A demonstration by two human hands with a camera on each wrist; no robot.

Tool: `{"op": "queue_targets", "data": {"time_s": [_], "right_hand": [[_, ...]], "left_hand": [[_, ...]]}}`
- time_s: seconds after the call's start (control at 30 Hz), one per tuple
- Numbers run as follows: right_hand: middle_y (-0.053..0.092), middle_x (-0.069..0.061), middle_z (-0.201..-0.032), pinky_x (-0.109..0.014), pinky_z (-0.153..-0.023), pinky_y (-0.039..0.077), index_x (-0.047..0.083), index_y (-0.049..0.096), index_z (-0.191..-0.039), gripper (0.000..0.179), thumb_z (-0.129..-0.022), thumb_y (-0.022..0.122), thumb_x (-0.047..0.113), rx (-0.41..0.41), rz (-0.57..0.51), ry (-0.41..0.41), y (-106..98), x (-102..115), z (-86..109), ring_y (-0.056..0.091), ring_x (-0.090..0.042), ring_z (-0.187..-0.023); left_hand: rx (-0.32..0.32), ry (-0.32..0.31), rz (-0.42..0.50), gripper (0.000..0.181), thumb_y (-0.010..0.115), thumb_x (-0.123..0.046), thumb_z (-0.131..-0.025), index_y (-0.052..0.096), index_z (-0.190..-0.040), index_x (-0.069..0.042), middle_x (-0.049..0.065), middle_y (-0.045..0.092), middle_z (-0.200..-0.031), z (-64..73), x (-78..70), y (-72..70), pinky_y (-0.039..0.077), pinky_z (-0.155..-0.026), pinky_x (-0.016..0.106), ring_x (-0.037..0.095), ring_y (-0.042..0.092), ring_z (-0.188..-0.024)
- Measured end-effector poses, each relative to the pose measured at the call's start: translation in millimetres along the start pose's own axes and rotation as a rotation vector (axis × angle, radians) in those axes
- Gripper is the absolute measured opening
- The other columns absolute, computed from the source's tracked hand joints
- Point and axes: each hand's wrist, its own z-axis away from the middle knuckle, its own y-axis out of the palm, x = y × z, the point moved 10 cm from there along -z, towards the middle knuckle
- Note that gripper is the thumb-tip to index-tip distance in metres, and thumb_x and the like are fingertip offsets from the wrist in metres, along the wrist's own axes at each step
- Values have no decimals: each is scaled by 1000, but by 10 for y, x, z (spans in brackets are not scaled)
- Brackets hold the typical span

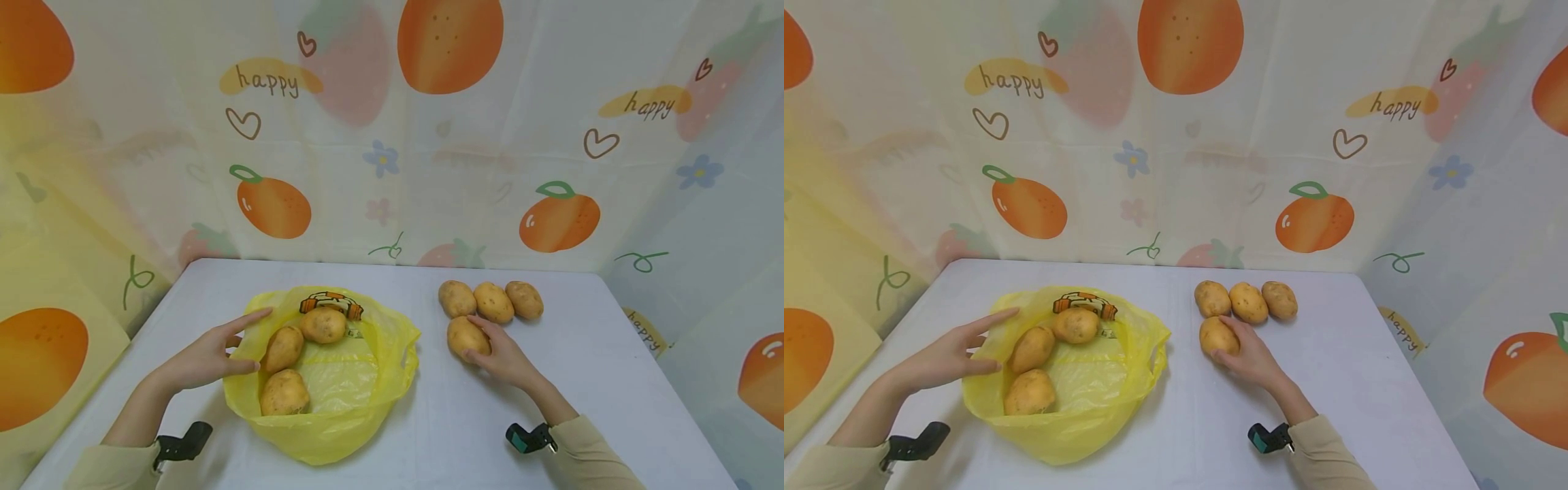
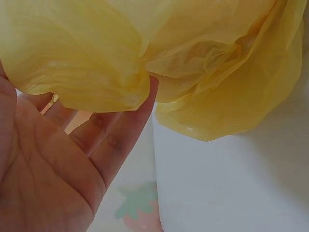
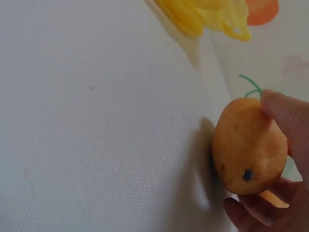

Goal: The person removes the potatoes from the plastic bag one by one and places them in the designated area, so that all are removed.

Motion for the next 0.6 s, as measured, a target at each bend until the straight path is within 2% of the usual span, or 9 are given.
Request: {"op": "queue_targets", "data": {"time_s": [0.3, 0.6], "right_hand": [[43, -19, -137, -53, -102, 31, 3, 39, -137, 66, -81, 69, 17, 11, -9, 8, 4, 19, 1, 38, -37, -127], [45, -16, -135, -51, -94, 41, 5, 42, -136, 59, -84, 67, 20, -6, 0, 19, -38, 66, -19, 42, -35, -124]], "left_hand": [[7, 6, 16, 79, 72, -23, -78, 29, -145, -22, 18, 33, -144, -7, -2, 3, 41, -84, 61, 50, 47, -111], [10, 8, 17, 79, 72, -22, -78, 29, -145, -22, 17, 34, -143, -6, -15, -4, 44, -82, 54, 46, 49, -109]]}}
